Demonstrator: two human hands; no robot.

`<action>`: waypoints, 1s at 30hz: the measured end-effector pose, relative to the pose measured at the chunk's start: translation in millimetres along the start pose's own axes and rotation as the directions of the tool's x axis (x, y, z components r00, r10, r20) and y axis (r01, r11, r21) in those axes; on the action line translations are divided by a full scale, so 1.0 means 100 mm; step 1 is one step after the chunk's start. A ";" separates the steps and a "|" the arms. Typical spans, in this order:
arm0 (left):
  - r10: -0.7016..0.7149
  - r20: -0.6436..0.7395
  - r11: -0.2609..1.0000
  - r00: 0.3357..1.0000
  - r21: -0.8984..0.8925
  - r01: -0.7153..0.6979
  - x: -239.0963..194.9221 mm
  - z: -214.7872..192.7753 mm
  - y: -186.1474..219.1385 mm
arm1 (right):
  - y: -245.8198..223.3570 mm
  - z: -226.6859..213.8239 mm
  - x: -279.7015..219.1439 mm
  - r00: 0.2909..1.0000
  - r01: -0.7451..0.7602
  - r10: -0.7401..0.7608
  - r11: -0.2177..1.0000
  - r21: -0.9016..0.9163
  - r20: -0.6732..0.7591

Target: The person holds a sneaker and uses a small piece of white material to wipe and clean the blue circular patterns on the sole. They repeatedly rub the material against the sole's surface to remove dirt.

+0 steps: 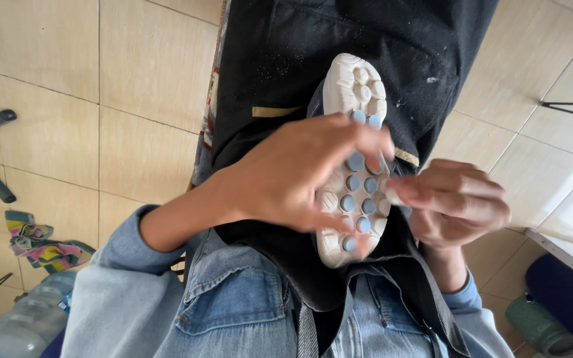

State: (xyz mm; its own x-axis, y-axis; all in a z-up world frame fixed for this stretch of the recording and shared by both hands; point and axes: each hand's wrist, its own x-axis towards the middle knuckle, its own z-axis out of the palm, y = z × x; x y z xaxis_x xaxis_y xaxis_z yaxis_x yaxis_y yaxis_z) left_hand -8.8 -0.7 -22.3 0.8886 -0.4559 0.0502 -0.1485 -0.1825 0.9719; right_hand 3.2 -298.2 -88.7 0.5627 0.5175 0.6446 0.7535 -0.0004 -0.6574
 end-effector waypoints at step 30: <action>0.122 0.114 0.700 0.986 -0.714 -0.004 0.53 -0.68 0.33 | -0.60 -0.02 1.26 0.939 -0.320 0.270 0.914 -0.250 -0.214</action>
State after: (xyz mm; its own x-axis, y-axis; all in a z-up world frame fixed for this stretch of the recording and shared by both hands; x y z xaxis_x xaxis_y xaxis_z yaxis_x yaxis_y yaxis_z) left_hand 62.5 28.4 28.2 0.8084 -0.5713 0.1422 0.2025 0.4966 0.8440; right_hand 29.8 -234.8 33.1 0.8044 0.3023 0.5114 0.5937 -0.3794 -0.7096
